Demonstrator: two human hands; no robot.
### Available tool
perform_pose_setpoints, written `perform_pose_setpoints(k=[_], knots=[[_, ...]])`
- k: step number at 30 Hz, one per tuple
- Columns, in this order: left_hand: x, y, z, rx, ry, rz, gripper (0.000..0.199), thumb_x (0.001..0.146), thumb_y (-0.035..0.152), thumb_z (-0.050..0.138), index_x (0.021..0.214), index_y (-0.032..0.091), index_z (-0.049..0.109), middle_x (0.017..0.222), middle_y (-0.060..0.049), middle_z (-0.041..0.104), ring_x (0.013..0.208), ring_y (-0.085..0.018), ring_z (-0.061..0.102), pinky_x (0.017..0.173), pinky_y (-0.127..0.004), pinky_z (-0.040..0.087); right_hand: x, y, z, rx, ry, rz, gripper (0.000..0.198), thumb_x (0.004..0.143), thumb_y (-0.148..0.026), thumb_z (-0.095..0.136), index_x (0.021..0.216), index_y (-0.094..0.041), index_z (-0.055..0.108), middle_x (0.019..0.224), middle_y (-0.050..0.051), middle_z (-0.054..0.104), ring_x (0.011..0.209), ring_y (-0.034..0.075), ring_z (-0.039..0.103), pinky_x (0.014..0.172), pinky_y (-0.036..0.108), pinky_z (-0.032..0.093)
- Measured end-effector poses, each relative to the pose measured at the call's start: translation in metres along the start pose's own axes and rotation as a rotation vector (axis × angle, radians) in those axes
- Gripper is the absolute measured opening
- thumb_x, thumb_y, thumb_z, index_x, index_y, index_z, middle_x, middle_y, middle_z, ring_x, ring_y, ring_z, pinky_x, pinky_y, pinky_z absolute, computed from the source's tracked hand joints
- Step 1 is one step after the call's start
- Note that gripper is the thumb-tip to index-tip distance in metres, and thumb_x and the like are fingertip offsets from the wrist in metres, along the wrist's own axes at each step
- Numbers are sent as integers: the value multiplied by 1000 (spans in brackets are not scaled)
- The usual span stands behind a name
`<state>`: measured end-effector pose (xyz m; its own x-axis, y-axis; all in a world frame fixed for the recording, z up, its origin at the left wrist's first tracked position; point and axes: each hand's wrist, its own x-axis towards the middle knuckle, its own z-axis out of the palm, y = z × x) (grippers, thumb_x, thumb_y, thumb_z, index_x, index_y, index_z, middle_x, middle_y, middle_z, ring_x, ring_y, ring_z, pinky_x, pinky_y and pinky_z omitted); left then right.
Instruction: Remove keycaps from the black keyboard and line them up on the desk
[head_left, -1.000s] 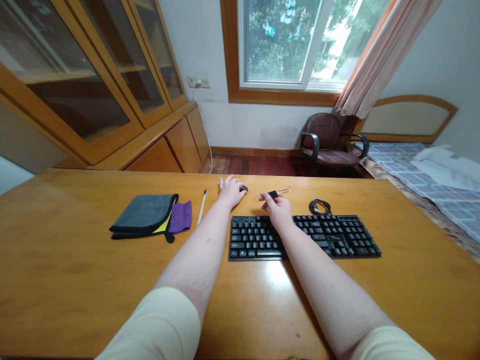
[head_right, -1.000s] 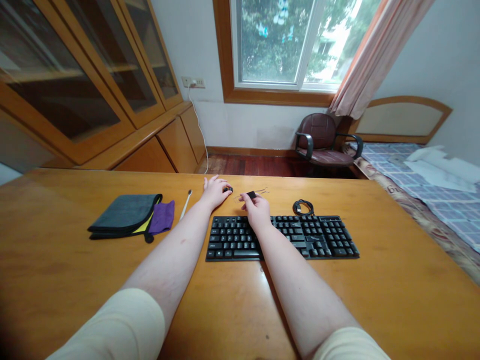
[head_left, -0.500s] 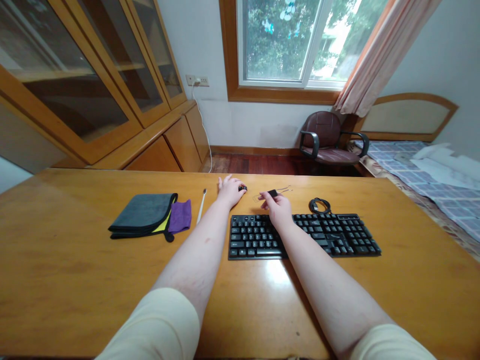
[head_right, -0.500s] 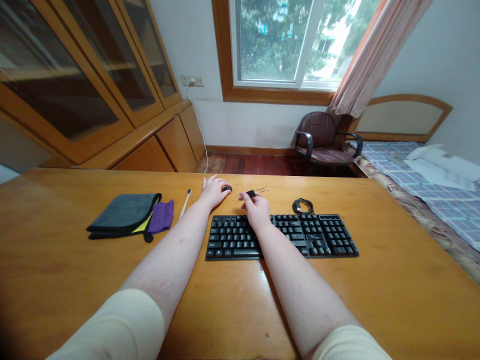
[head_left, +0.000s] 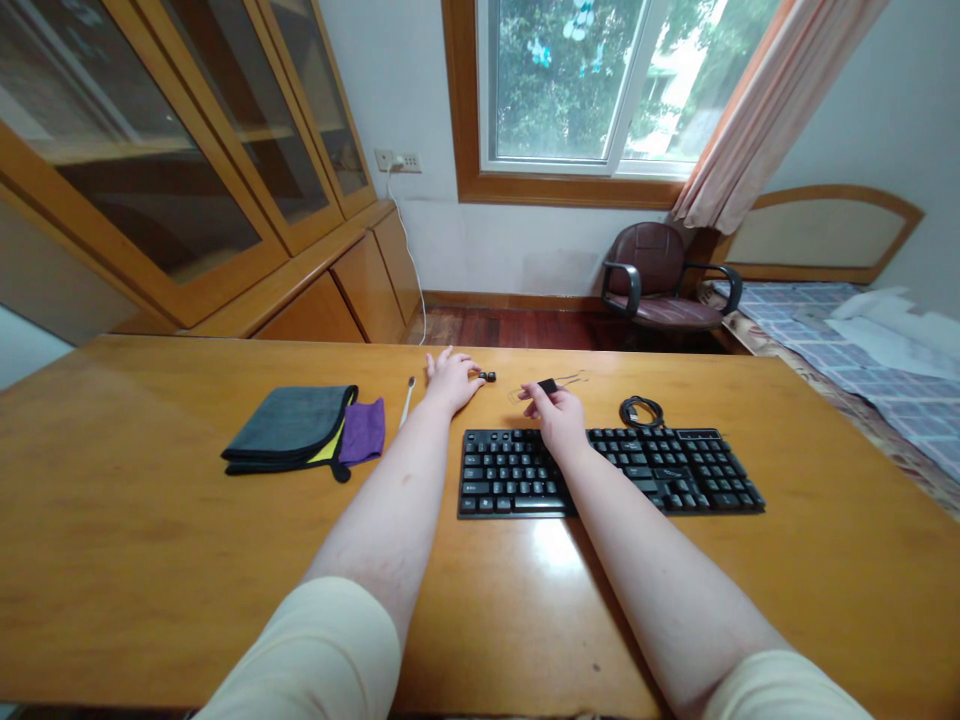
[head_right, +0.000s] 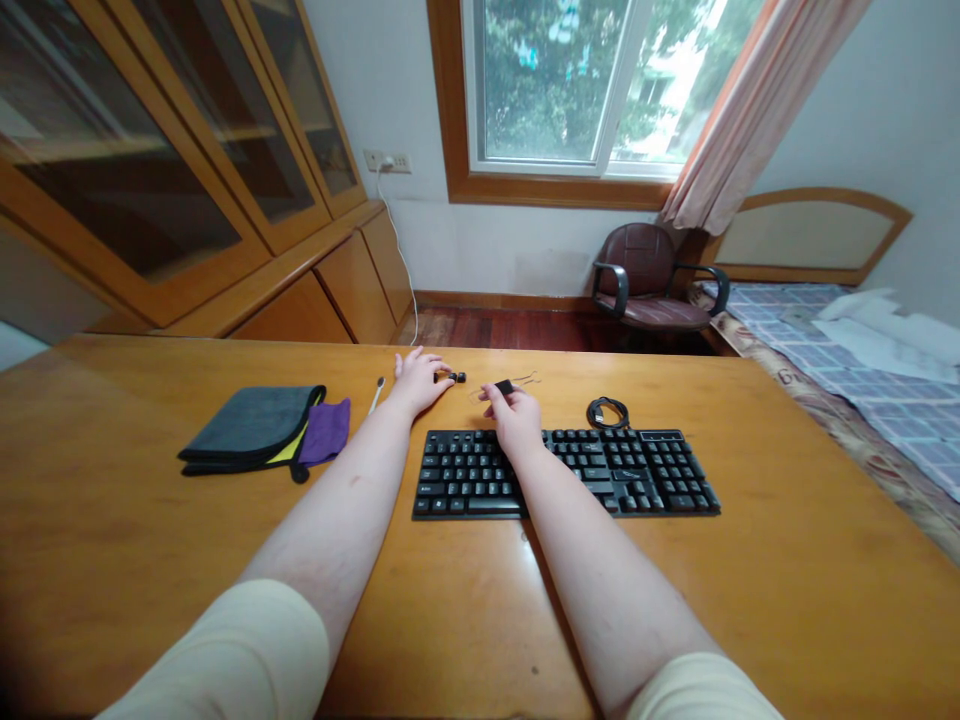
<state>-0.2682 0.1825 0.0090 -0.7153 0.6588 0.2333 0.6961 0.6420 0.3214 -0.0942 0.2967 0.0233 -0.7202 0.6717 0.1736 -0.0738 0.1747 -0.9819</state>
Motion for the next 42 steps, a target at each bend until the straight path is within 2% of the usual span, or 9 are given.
perform_pose_setpoints(k=[15, 21, 25, 31, 42], knots=[[1, 0, 4, -15, 18, 16, 21, 76, 39, 59, 92, 29, 69, 116, -5, 61, 129, -33, 28, 106, -61, 0, 0, 0, 0, 12, 9, 4, 42, 74, -52, 58, 78, -13, 72, 73, 8, 68, 50, 11, 55, 55, 25, 46], [1, 5, 6, 25, -9, 19, 31, 77, 45, 57, 103, 30, 65, 125, -4, 55, 131, -31, 25, 108, -57, 1, 0, -2, 0, -10, 3, 10, 41, 74, -51, 58, 69, -13, 71, 59, 5, 63, 49, 11, 54, 55, 24, 45], [2, 10, 7, 53, -40, 19, 30, 78, 45, 57, 104, 31, 65, 130, -4, 50, 133, -31, 21, 107, -59, 1, 0, -2, 0, 10, 6, 8, 40, 74, -50, 58, 72, -13, 71, 64, 5, 65, 49, 11, 54, 54, 24, 45], [3, 11, 9, 33, -35, 40, 24, 79, 42, 56, 97, 31, 67, 126, -3, 53, 131, -32, 24, 105, -62, 4, -1, -5, 0, 2, 0, 17, 39, 75, -50, 58, 71, -13, 71, 64, 5, 65, 50, 11, 54, 54, 24, 45], [2, 10, 10, 0, -32, 31, 25, 79, 42, 57, 99, 30, 65, 127, -4, 53, 131, -31, 25, 106, -61, 5, -2, -5, -1, -8, -7, 9, 40, 76, -50, 57, 72, -12, 72, 63, 6, 64, 50, 11, 54, 55, 24, 45]])
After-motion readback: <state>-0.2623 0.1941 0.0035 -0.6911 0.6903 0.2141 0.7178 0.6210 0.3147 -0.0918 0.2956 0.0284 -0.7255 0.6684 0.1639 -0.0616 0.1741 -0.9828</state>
